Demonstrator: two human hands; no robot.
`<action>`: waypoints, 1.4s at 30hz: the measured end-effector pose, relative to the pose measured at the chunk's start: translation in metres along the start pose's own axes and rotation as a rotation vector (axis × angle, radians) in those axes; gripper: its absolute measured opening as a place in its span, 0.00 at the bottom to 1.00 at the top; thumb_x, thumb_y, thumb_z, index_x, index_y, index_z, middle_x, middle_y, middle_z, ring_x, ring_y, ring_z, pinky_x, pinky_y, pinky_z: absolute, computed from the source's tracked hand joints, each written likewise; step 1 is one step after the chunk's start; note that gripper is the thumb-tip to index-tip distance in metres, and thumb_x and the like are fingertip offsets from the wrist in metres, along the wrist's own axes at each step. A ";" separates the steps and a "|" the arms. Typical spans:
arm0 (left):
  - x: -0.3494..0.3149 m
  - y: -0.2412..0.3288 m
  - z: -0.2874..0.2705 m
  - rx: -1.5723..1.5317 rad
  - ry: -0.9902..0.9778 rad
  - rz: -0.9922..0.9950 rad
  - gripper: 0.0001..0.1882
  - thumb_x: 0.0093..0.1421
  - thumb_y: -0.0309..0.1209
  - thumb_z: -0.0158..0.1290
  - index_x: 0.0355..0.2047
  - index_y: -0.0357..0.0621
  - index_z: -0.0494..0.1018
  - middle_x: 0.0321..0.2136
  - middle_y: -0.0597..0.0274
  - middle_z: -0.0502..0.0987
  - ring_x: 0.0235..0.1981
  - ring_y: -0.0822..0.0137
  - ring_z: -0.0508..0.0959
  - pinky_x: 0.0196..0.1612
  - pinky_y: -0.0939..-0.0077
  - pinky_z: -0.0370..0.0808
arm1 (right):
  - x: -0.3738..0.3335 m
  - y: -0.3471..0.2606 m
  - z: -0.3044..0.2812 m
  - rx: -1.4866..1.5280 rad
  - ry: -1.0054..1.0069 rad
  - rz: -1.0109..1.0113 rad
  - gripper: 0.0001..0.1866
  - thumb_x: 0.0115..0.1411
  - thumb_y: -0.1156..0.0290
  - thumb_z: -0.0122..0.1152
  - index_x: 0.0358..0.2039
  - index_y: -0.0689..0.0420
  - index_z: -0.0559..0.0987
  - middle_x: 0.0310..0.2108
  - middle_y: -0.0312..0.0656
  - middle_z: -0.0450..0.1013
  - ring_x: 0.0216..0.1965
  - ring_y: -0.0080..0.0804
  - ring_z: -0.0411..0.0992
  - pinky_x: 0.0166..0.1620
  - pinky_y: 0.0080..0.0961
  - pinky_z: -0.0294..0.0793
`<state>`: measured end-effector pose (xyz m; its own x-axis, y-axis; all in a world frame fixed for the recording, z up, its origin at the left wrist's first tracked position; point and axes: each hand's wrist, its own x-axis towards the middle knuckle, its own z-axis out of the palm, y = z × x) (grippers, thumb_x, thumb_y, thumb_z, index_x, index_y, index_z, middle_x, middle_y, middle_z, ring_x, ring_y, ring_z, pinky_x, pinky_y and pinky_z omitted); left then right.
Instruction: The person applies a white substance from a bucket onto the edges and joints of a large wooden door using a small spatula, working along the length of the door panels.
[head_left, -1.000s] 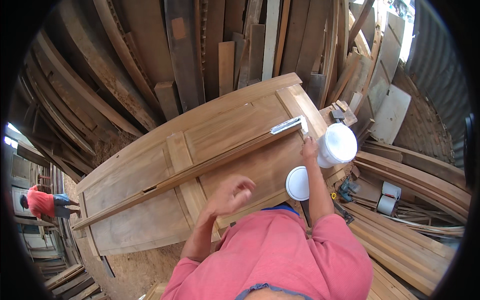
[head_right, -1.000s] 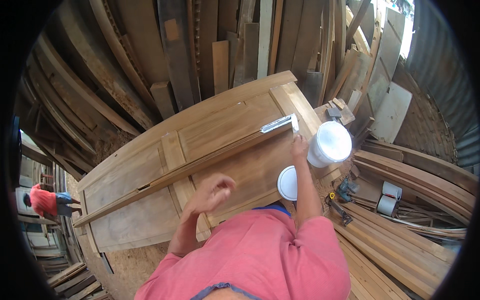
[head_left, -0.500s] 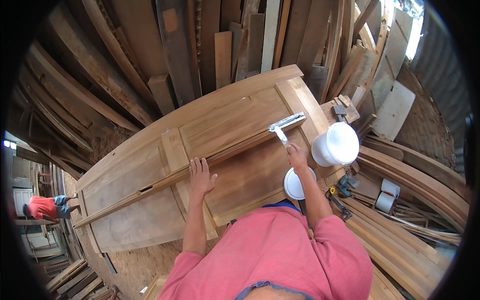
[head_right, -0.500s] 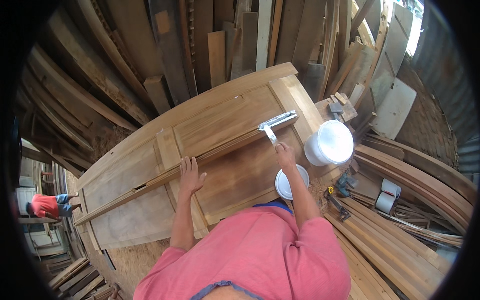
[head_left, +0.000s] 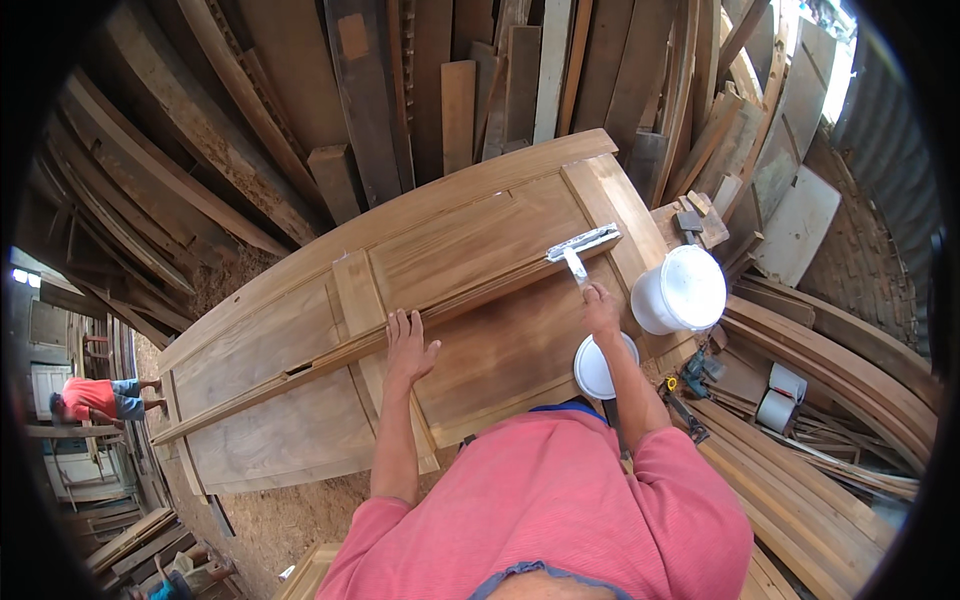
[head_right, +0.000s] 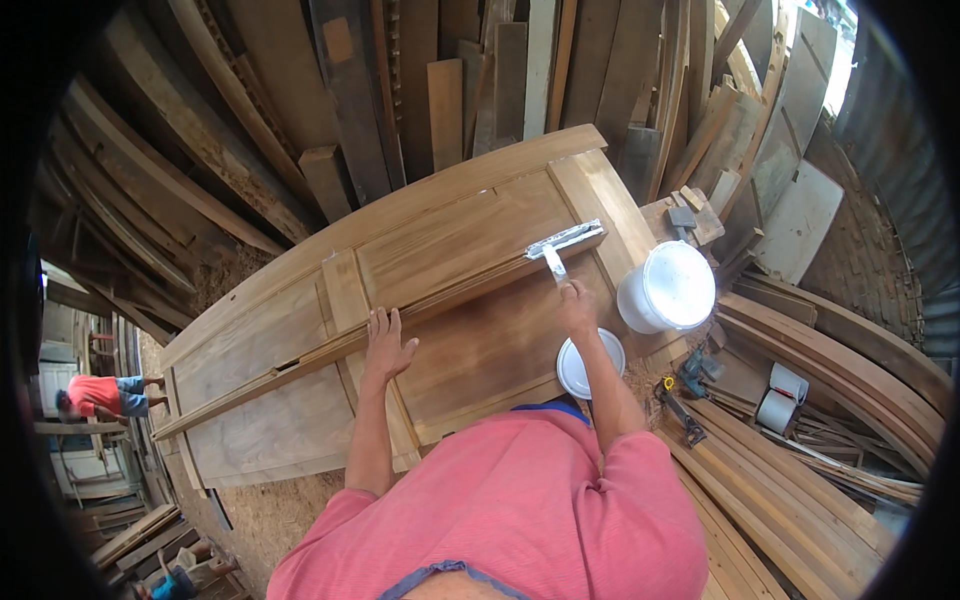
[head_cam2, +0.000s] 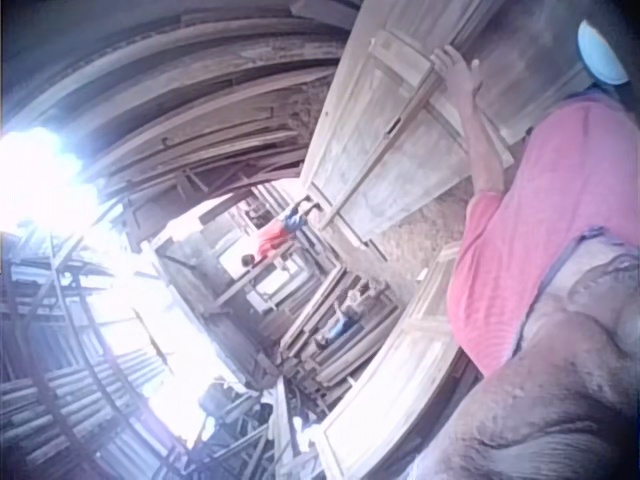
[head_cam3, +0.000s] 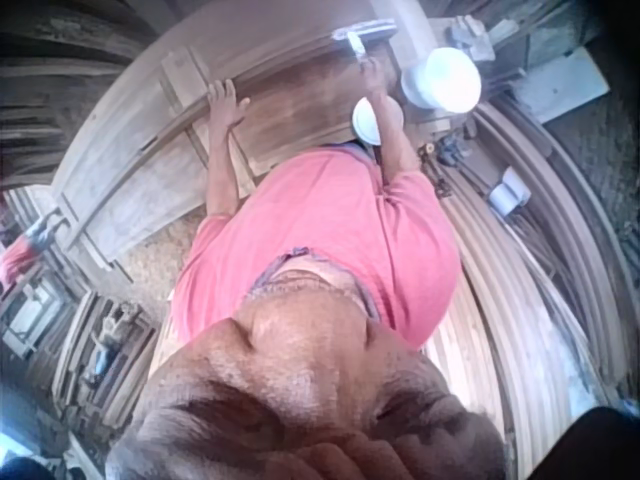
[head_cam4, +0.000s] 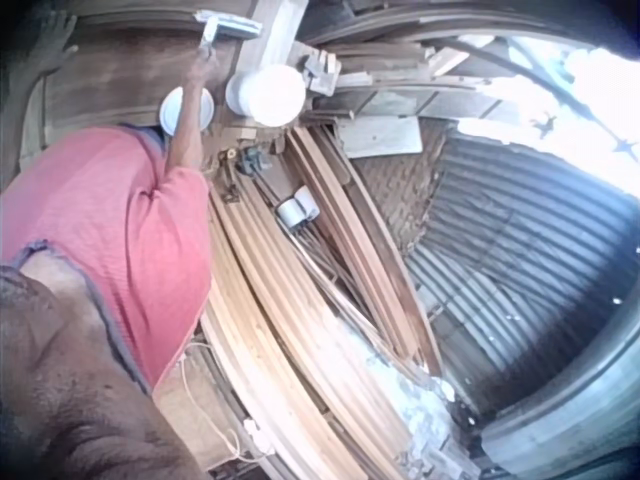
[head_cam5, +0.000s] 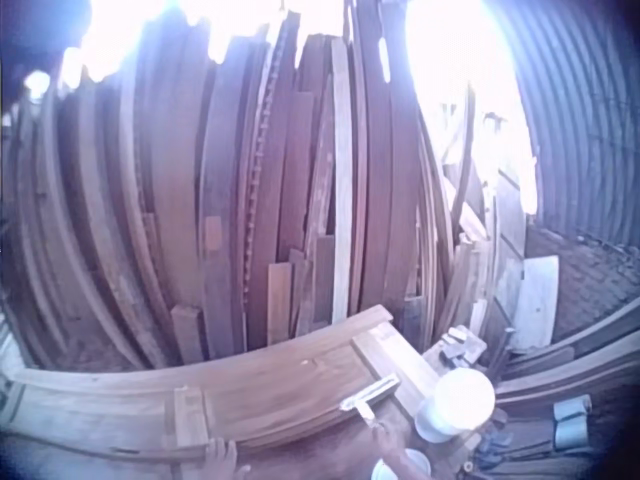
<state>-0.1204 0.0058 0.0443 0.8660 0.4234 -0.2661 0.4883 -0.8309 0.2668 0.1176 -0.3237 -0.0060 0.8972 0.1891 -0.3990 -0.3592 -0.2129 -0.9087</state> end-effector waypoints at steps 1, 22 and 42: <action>0.004 0.004 -0.001 -0.003 -0.004 0.012 0.45 0.61 0.45 0.57 0.70 0.32 0.52 0.71 0.30 0.47 0.74 0.36 0.43 0.74 0.47 0.43 | 0.014 0.020 -0.010 -0.227 0.077 -0.119 0.16 0.64 0.66 0.53 0.45 0.63 0.81 0.25 0.40 0.74 0.27 0.29 0.73 0.33 0.28 0.73; 0.006 -0.008 -0.009 0.034 -0.016 0.014 0.41 0.60 0.46 0.57 0.67 0.33 0.60 0.67 0.31 0.57 0.70 0.35 0.54 0.72 0.50 0.53 | 0.027 0.002 0.007 -0.220 -0.019 -0.152 0.18 0.61 0.63 0.53 0.42 0.61 0.83 0.33 0.54 0.79 0.39 0.51 0.78 0.45 0.43 0.73; 0.011 0.000 -0.010 0.019 -0.039 -0.013 0.41 0.61 0.47 0.56 0.68 0.36 0.58 0.69 0.34 0.54 0.72 0.38 0.51 0.74 0.52 0.50 | 0.048 0.007 -0.027 -0.747 0.252 -0.201 0.20 0.64 0.60 0.49 0.47 0.57 0.83 0.45 0.59 0.78 0.50 0.58 0.75 0.54 0.47 0.72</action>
<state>-0.1100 0.0139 0.0503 0.8545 0.4204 -0.3051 0.4971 -0.8323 0.2452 0.1654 -0.3420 -0.0284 0.9892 0.0891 -0.1163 0.0011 -0.7980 -0.6026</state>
